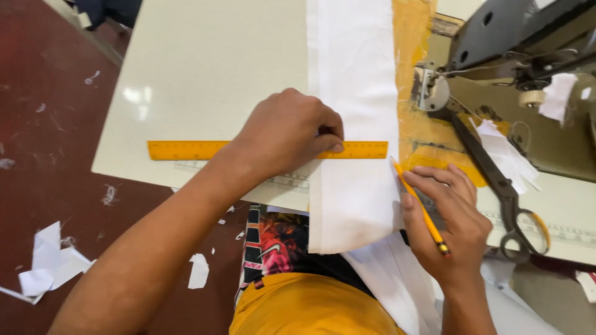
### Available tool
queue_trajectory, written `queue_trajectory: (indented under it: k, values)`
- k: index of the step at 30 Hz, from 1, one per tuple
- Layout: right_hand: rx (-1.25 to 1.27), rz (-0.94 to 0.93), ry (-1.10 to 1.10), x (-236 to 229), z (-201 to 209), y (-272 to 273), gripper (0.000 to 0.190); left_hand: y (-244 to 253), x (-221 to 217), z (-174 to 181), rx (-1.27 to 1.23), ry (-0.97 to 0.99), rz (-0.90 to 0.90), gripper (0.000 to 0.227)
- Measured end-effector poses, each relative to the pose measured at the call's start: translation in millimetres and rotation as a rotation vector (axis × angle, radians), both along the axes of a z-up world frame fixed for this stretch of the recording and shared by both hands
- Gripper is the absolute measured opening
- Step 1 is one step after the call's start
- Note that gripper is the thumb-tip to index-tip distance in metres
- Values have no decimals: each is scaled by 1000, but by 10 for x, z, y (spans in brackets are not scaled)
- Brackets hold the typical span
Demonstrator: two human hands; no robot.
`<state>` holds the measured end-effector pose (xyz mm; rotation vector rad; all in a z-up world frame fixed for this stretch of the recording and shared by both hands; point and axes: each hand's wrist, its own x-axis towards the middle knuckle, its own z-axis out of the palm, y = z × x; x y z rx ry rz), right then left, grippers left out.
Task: Measuring a strip of white fabric with a ruler, marking it with a pencil, and cutting it with scissors at a sewing workstation.
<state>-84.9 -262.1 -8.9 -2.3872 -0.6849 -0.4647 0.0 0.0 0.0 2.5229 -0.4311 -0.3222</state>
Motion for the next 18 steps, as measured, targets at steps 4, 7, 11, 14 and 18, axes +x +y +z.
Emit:
queue_trajectory:
  k: [4, 7, 11, 14, 18]
  values:
    - [-9, 37, 4, 42, -6, 25, 18, 2, -19, 52, 18, 11, 8, 14]
    - [-29, 41, 6, 65, 32, 46, 18, -9, -18, 85, 48, 34, 9, 14]
    - [-141, 75, -6, -69, 353, 25, 10, -25, -4, 112, 58, 34, 12, 14]
    - [-139, -5, 24, -223, 461, 3, 12, -20, 61, 159, 54, 96, 29, 14]
    - [-188, 99, 19, -228, 146, -105, 26, 65, 434, 40, 64, -54, 87, 13]
